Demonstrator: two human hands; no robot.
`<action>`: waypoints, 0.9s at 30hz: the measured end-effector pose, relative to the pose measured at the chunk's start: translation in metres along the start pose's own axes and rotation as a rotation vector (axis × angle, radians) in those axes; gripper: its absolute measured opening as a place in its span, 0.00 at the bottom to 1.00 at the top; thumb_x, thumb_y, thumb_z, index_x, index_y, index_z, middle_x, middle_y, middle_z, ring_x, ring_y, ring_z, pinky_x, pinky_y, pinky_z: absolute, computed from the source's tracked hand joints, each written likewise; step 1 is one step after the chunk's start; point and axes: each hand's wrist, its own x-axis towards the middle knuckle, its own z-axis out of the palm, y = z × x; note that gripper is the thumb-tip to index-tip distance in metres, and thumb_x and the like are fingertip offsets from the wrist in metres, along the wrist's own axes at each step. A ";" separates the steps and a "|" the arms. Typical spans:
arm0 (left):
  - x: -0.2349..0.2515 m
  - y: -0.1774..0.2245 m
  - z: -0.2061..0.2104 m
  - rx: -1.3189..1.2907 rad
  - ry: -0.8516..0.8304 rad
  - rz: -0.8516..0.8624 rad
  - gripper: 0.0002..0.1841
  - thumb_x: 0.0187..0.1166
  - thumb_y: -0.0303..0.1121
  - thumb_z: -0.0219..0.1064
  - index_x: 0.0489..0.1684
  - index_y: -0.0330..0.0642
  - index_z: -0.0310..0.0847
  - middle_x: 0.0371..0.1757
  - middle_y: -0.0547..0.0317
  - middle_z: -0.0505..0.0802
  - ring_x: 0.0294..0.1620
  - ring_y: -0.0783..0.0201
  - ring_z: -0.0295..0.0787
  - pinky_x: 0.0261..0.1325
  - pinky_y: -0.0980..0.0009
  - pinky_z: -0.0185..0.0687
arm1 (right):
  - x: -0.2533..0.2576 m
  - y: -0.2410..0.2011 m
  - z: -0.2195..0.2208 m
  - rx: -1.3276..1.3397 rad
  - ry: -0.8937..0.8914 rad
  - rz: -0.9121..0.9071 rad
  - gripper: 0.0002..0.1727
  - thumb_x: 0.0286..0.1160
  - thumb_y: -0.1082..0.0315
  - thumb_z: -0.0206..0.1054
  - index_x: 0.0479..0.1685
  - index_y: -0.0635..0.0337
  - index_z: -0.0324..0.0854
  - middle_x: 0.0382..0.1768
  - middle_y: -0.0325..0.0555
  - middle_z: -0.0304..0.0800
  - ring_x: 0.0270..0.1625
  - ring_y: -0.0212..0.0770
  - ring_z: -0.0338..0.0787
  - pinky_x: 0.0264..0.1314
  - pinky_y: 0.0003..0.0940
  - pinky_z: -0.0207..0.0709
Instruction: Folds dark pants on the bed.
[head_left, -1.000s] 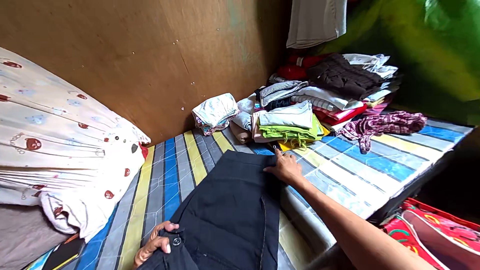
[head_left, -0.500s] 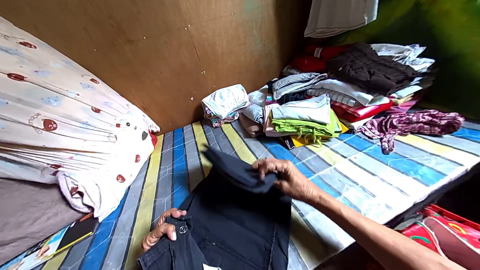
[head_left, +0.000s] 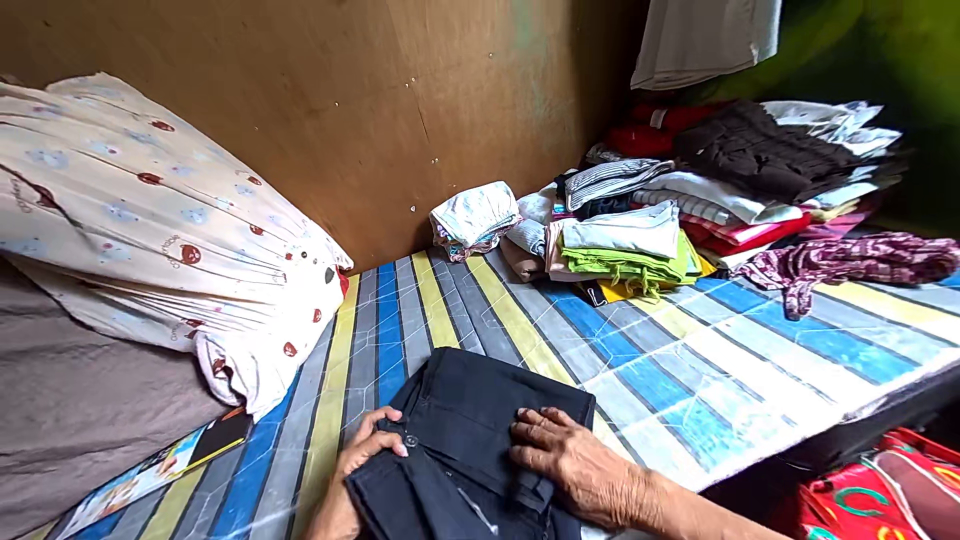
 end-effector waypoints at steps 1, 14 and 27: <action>0.002 0.002 0.002 0.103 -0.059 0.003 0.10 0.74 0.30 0.66 0.28 0.35 0.91 0.63 0.47 0.87 0.73 0.71 0.78 0.77 0.78 0.71 | -0.002 -0.001 0.002 0.000 -0.010 -0.003 0.19 0.62 0.79 0.69 0.54 0.61 0.91 0.64 0.65 0.90 0.73 0.70 0.85 0.70 0.69 0.76; 0.130 0.008 0.009 0.490 -0.415 -0.866 0.31 0.96 0.48 0.41 0.65 0.27 0.81 0.62 0.37 0.89 0.60 0.48 0.85 0.67 0.51 0.74 | 0.013 0.005 -0.053 0.174 -0.502 0.161 0.26 0.76 0.63 0.73 0.73 0.61 0.82 0.81 0.64 0.75 0.88 0.65 0.66 0.86 0.70 0.52; 0.157 -0.027 0.058 0.284 -0.153 -0.779 0.10 0.85 0.29 0.65 0.42 0.26 0.80 0.38 0.46 0.85 0.40 0.59 0.80 0.51 0.60 0.76 | -0.007 0.019 -0.018 -0.119 0.174 0.611 0.34 0.50 0.77 0.72 0.68 0.56 0.85 0.64 0.58 0.90 0.71 0.69 0.84 0.58 0.73 0.71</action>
